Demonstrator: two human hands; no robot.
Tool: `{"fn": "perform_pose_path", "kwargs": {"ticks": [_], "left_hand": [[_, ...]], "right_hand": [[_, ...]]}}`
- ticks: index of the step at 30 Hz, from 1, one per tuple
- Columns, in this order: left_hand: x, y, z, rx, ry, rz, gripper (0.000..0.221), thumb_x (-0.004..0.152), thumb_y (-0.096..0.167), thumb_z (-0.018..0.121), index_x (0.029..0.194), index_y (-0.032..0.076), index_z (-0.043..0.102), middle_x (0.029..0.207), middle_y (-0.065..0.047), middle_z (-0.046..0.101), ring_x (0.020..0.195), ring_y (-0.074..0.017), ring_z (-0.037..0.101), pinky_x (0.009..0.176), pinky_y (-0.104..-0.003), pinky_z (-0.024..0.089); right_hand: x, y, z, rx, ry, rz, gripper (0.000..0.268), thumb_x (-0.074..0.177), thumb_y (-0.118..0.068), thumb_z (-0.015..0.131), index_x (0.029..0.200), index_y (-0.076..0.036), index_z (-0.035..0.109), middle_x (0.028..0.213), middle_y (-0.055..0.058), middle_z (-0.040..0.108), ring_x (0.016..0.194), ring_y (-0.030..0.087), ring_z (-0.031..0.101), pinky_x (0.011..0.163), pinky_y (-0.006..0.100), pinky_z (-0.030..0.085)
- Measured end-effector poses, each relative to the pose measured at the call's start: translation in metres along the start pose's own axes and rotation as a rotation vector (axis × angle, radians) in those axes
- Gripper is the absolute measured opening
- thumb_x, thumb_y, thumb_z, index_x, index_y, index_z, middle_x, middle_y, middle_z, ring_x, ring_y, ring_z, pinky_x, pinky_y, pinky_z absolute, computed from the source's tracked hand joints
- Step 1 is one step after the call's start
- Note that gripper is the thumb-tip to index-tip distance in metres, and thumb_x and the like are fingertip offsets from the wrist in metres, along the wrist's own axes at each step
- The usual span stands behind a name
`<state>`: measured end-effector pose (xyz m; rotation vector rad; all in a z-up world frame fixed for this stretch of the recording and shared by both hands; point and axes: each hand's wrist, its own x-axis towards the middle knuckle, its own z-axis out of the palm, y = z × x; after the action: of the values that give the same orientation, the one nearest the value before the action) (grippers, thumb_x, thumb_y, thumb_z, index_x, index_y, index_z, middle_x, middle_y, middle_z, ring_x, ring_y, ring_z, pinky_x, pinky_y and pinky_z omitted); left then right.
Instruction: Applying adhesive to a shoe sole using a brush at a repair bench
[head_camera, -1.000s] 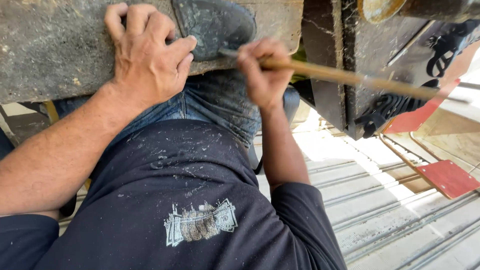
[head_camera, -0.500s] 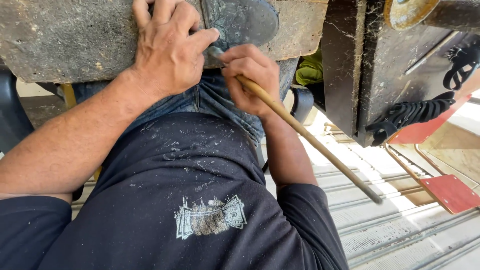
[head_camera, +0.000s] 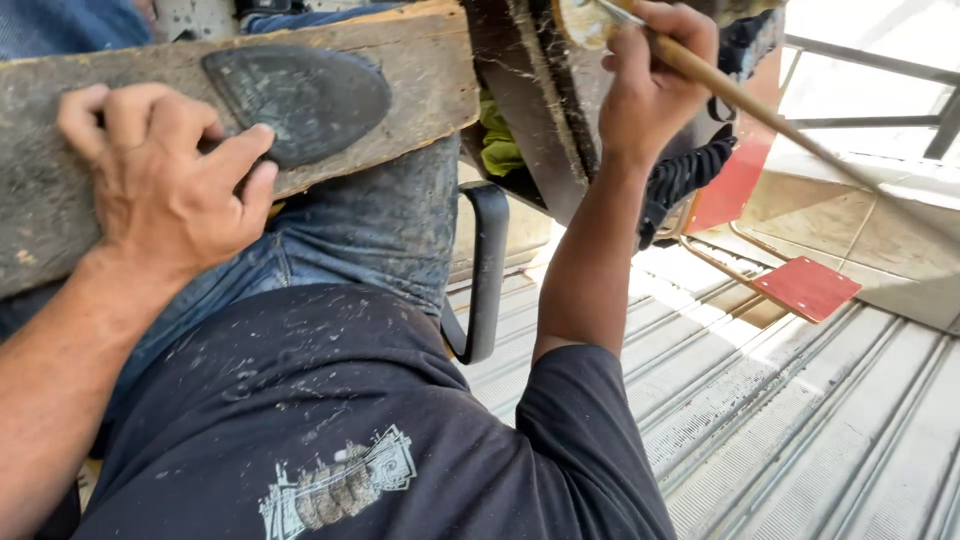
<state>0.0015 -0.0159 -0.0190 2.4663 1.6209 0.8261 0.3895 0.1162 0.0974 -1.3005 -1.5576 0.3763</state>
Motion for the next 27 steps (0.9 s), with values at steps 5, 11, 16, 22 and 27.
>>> {"fn": "perform_pose_path", "kwargs": {"ticks": [5, 11, 16, 22, 27], "left_hand": [[-0.002, -0.001, 0.003, 0.05, -0.006, 0.01, 0.016, 0.102, 0.043, 0.084, 0.115, 0.033, 0.089, 0.109, 0.002, 0.065, 0.118, -0.0274, 0.058, 0.11, -0.048, 0.034], [-0.002, 0.001, 0.0, 0.026, 0.004, 0.0, 0.014, 0.102, 0.04, 0.086, 0.113, 0.032, 0.09, 0.106, 0.003, 0.065, 0.117, -0.0274, 0.059, 0.108, -0.049, 0.035], [0.002, 0.002, 0.002, 0.019, 0.018, -0.014, 0.014, 0.101, 0.04, 0.085, 0.112, 0.033, 0.089, 0.106, 0.002, 0.065, 0.116, -0.0269, 0.058, 0.107, -0.048, 0.035], [0.003, 0.003, 0.002, 0.032, 0.022, -0.039, 0.016, 0.096, 0.039, 0.089, 0.11, 0.033, 0.086, 0.103, 0.002, 0.063, 0.113, -0.0266, 0.059, 0.107, -0.049, 0.035], [0.008, 0.003, -0.002, -0.021, 0.065, -0.024, 0.025, 0.09, 0.038, 0.09, 0.101, 0.024, 0.072, 0.098, -0.001, 0.062, 0.104, -0.0274, 0.057, 0.096, -0.046, 0.035]], "right_hand": [[0.018, 0.044, -0.005, -0.103, -0.182, 0.008, 0.026, 0.085, 0.016, 0.07, 0.095, -0.007, 0.064, 0.085, 0.007, 0.063, 0.074, 0.018, 0.06, 0.068, 0.028, 0.056], [0.017, 0.053, 0.001, -0.111, -0.105, 0.122, 0.02, 0.087, 0.01, 0.07, 0.086, -0.007, 0.06, 0.078, 0.007, 0.063, 0.07, 0.016, 0.064, 0.069, 0.029, 0.063], [0.019, 0.073, -0.003, -0.011, 0.054, 0.241, 0.015, 0.086, -0.001, 0.08, 0.084, -0.005, 0.066, 0.068, 0.009, 0.064, 0.05, 0.014, 0.061, 0.044, 0.026, 0.056], [0.016, 0.064, -0.003, 0.019, 0.226, 0.29, 0.013, 0.085, -0.001, 0.078, 0.081, -0.006, 0.066, 0.062, 0.008, 0.059, 0.052, 0.016, 0.057, 0.043, 0.029, 0.051], [0.015, 0.037, -0.003, 0.023, 0.274, -0.033, 0.016, 0.091, -0.001, 0.069, 0.088, -0.006, 0.055, 0.054, 0.015, 0.053, 0.04, 0.024, 0.056, 0.035, 0.029, 0.041]]}}
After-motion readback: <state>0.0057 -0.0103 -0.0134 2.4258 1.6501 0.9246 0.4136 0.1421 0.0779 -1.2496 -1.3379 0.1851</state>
